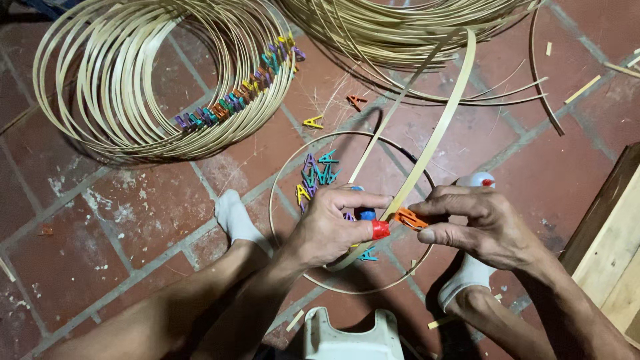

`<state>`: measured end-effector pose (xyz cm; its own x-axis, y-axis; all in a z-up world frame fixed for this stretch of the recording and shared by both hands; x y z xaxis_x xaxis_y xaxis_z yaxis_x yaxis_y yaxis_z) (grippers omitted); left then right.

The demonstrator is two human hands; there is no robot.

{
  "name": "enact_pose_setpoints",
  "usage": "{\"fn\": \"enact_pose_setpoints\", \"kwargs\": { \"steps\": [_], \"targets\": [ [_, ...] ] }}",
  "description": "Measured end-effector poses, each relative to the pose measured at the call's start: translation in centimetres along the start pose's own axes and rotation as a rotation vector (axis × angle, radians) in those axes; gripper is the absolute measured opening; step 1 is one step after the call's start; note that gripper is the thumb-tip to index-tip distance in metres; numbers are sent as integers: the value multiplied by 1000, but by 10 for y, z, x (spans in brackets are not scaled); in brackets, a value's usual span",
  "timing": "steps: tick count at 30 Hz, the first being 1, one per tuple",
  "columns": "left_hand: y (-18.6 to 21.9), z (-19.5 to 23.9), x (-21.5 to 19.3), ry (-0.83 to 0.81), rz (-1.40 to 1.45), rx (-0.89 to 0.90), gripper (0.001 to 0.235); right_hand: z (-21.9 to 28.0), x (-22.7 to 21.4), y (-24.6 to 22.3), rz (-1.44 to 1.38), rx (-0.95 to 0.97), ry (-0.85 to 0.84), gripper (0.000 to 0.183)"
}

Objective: The person assembles a circular bamboo hoop by applying glue to the ends of thin strips and securing them with colorful plastic clips. They repeatedly pick up strips, apply adhesive, attach them to the hoop, and fasten the joints with clips.

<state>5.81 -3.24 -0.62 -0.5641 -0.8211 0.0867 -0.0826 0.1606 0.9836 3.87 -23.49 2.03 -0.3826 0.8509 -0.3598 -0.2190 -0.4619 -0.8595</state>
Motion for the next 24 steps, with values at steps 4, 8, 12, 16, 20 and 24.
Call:
{"fn": "enact_pose_setpoints", "kwargs": {
  "steps": [4, 8, 12, 16, 20, 24],
  "targets": [
    [2, -3, -5, -19, -1, -46, 37, 0, -7, 15, 7, -218, 28, 42],
    [1, -9, -14, 14, -8, -32, 31, -23, 6, 102, -180, 49, 190, 36],
    [6, -12, -18, 29, -69, -68, 25, -45, 108, 233, -365, 531, 294, 36],
    [0, -12, -16, 17, -68, -70, 22, -48, 217, 342, -119, 739, 349, 43],
    [-6, -13, 2, 5, 118, -123, 18, -40, 258, 371, 121, 587, 422, 44],
    [-4, -11, 8, -84, 82, -139, 14, -51, 194, 329, 41, 178, 493, 43]
  ]
}}
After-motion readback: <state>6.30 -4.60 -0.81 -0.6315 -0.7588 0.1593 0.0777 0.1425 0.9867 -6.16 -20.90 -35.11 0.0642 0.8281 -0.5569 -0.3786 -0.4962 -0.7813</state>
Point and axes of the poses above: each hand's wrist, its own z-axis away from the middle knuckle, its own x-axis out of the palm, y = z × x, the point moved 7 cm from there along -z, towards the middle knuckle, and after that the axes turned 15 degrees about x, right-handed, at the moved point
